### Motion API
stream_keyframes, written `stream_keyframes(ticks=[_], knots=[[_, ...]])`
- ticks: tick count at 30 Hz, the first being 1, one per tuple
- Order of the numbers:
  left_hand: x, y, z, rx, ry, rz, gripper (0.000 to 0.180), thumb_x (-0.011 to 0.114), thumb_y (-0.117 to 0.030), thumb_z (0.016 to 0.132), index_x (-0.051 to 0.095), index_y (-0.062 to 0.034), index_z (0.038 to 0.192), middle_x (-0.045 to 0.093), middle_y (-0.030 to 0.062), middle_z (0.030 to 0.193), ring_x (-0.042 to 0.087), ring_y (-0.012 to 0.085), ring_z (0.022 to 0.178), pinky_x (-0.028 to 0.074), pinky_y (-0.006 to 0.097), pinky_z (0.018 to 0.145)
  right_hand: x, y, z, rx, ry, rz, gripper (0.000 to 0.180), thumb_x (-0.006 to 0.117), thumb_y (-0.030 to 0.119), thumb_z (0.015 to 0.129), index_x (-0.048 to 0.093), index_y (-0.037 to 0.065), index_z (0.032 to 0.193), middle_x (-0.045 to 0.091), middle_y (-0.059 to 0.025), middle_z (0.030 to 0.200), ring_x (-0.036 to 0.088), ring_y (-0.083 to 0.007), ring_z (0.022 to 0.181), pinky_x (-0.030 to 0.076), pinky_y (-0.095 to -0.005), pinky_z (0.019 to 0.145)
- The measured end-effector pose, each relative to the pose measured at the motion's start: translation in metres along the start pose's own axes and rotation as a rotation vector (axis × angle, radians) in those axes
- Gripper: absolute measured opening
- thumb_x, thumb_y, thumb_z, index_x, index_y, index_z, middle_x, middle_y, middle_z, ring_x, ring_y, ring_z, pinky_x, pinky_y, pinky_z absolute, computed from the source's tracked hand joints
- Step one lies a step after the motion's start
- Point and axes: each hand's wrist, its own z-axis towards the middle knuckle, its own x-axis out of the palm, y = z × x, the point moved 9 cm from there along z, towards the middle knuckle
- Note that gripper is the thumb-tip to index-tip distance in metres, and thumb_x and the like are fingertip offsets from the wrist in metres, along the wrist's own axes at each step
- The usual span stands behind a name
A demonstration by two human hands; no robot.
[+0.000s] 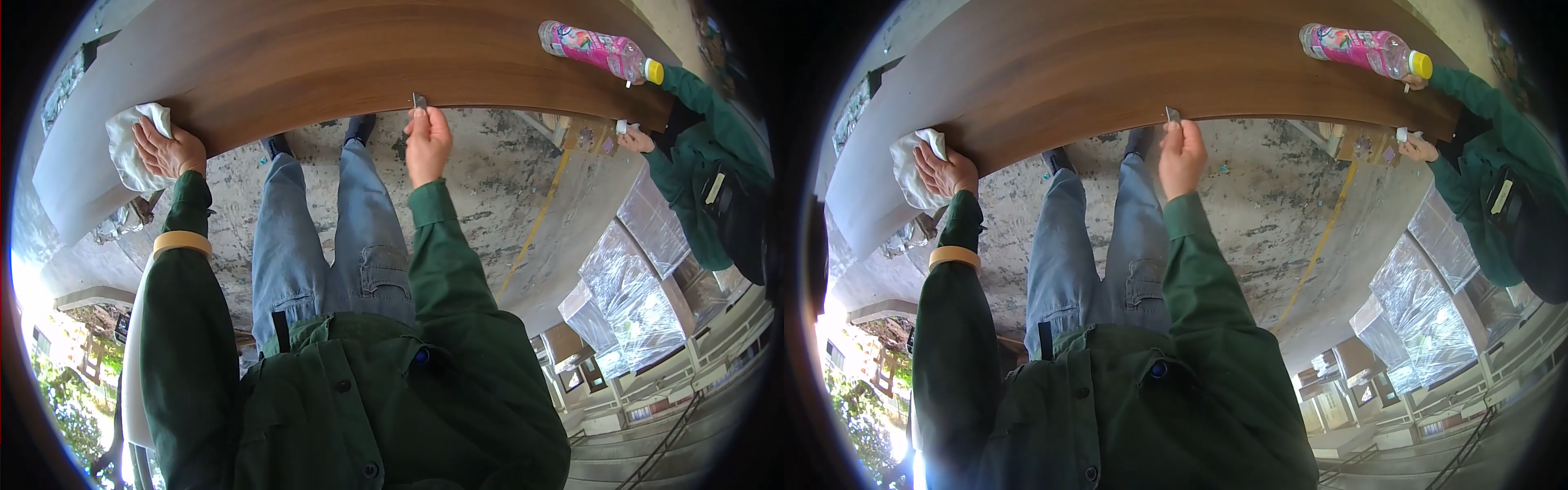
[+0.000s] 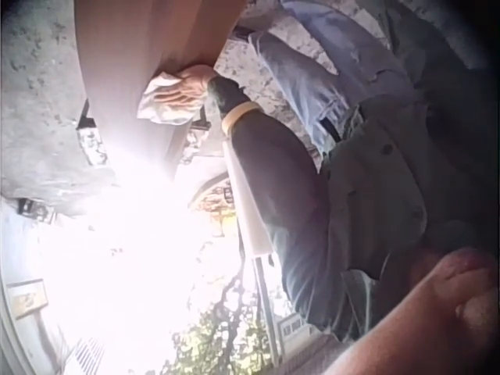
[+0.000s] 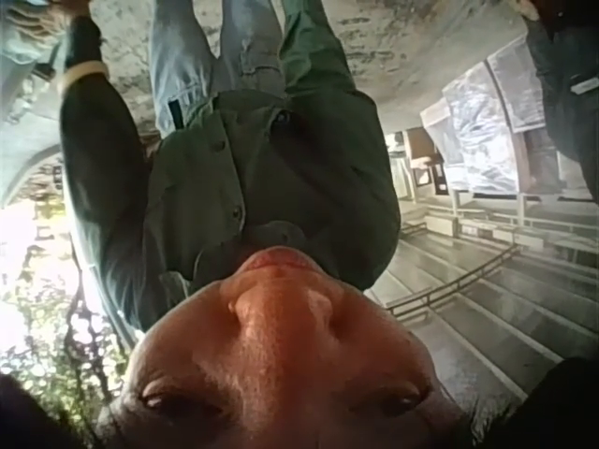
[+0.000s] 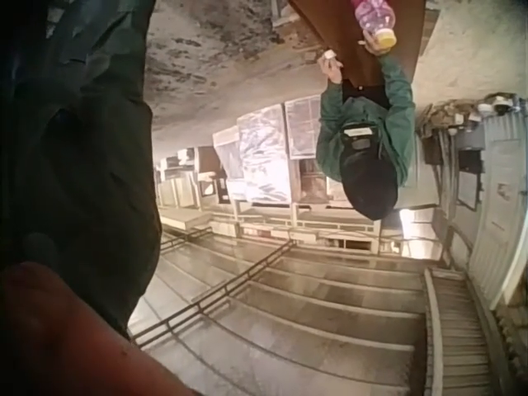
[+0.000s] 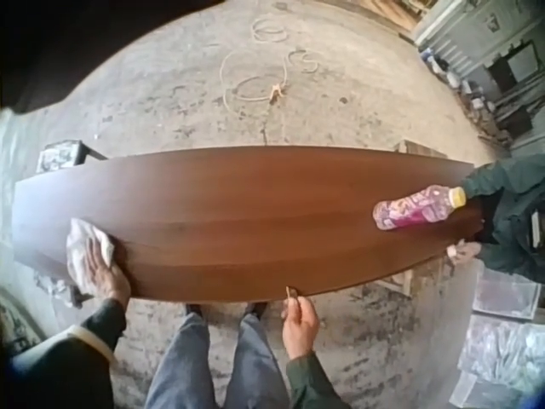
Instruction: Clean the surface of a wooden board by scraping off residues and wiping it with cleaning fluid.
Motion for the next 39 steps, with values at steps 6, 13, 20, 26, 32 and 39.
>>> stream_keyframes(ticks=[6,13,20,26,32,39], knots=[[-0.001,-0.007,0.001,-0.009,0.003,-0.006,0.057,0.051,-0.036,0.093,0.037,-0.0217,0.146,0.032,0.0022,0.155,0.023,0.0247,0.144,0.012,0.046,0.115,-0.061,0.000,0.037,-0.023,-0.137,0.087,0.019,0.053,0.018,0.098,0.058,0.008,0.082,0.051,0.0035,0.064,0.045,-0.0055,0.058,0.036,-0.0225,0.054],[0.000,-0.008,-0.001,-0.002,0.002,-0.002,0.056,0.051,-0.036,0.093,0.038,-0.0214,0.145,0.033,0.0020,0.154,0.024,0.0250,0.143,0.012,0.046,0.115,0.006,0.010,-0.009,-0.178,-0.070,-0.077,0.019,0.053,0.020,0.098,0.060,0.006,0.087,0.056,0.0009,0.067,0.050,-0.0069,0.059,0.040,-0.0245,0.054],[-0.003,-0.010,0.000,0.001,-0.003,-0.001,0.056,0.051,-0.035,0.093,0.039,-0.0212,0.145,0.033,0.0026,0.154,0.024,0.0257,0.143,0.012,0.046,0.115,-0.075,-0.004,0.039,0.022,-0.188,0.132,0.018,0.054,0.019,0.099,0.062,0.006,0.088,0.055,0.0013,0.068,0.047,-0.0045,0.056,0.036,-0.0194,0.048],[-0.003,-0.010,0.000,-0.008,-0.006,0.001,0.055,0.051,-0.034,0.093,0.039,-0.0205,0.145,0.033,0.0031,0.154,0.024,0.0256,0.143,0.012,0.046,0.115,-0.058,0.005,0.033,-0.015,-0.175,0.054,0.020,0.051,0.019,0.098,0.059,0.006,0.087,0.051,0.0018,0.065,0.046,-0.0057,0.057,0.036,-0.0226,0.050],[0.001,-0.007,-0.001,-0.011,0.033,0.005,0.056,0.051,-0.035,0.093,0.037,-0.0205,0.146,0.031,0.0033,0.155,0.022,0.0249,0.144,0.011,0.046,0.115,-0.017,-0.002,0.013,-0.105,-0.006,-0.044,0.019,0.053,0.021,0.099,0.062,0.008,0.088,0.054,0.0038,0.067,0.049,-0.0031,0.058,0.038,-0.0186,0.050],[-0.002,-0.013,-0.001,-0.011,0.023,-0.003,0.057,0.050,-0.036,0.093,0.036,-0.0199,0.146,0.031,0.0035,0.155,0.022,0.0249,0.144,0.011,0.047,0.115,-0.065,0.003,0.037,-0.005,-0.204,0.066,0.019,0.052,0.019,0.098,0.059,0.006,0.086,0.054,0.0029,0.067,0.049,-0.0046,0.059,0.038,-0.0212,0.051]])
